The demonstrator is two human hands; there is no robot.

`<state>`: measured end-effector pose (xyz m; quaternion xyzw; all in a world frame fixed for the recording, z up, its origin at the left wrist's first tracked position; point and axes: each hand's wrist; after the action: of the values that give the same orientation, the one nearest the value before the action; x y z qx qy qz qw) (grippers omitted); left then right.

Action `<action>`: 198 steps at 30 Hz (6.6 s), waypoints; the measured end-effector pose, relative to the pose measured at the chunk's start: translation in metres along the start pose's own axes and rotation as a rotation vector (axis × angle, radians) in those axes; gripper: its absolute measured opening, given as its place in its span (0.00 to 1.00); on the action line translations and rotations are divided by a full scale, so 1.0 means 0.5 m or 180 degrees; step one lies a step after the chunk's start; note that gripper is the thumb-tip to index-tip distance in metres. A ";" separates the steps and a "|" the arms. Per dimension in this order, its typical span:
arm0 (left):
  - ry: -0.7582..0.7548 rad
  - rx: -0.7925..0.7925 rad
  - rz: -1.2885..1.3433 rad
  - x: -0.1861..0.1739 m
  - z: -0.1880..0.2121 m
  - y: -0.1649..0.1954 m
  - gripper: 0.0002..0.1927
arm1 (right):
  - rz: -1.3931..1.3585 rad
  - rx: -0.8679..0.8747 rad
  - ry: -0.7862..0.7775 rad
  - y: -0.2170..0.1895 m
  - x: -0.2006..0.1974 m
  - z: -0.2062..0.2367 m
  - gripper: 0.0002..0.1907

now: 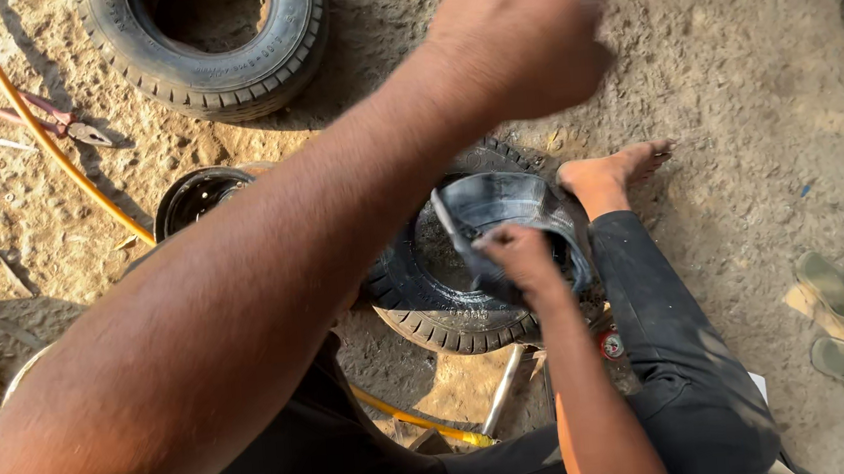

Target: The person scrapes the inside of a motorcycle tire with a white block, then inserts a cloth into the tire and inflates it using a yellow air hose.

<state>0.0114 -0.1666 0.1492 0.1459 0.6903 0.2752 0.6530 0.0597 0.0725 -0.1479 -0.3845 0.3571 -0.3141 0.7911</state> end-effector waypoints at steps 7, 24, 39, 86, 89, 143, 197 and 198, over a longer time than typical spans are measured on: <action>-0.1710 -0.1078 -0.0415 0.135 0.013 -0.050 0.29 | -0.2149 -0.1493 0.0985 -0.199 -0.144 0.131 0.12; -0.1860 0.1604 0.1670 0.187 0.058 0.162 0.15 | -0.0492 -0.2892 -0.0012 -0.064 -0.003 0.155 0.15; 0.1202 0.1427 0.0470 0.207 -0.057 0.065 0.14 | 0.0584 0.0316 0.0138 0.100 0.105 -0.015 0.28; 0.1144 0.1683 0.0750 0.222 0.015 0.104 0.13 | -0.2695 0.0086 0.1026 0.154 0.045 -0.121 0.25; 0.1127 0.1702 0.0841 0.220 0.018 0.110 0.12 | -0.2692 0.0099 0.1035 0.138 0.070 -0.119 0.24; -0.1392 0.1600 0.0626 0.252 0.017 0.128 0.13 | 0.1298 0.0322 -0.0354 0.092 -0.012 0.019 0.38; -0.1422 -0.0072 -0.0094 0.446 0.005 -0.042 0.14 | 0.0130 -0.0929 0.0895 0.189 0.179 -0.123 0.34; -0.1379 -0.0074 -0.0004 0.443 0.004 -0.032 0.17 | -0.0885 -0.0795 0.0970 0.194 0.181 -0.126 0.33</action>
<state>-0.0074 -0.0549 -0.0418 0.1936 0.5307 0.2450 0.7879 0.0802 0.0276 -0.2860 -0.4730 0.4522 -0.4278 0.6236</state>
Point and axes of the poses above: each hand's wrist, its own z-axis away from the middle knuckle, its own x-axis out of the palm, y = z × x, and after that the axes turned 14 degrees about -x, right-handed
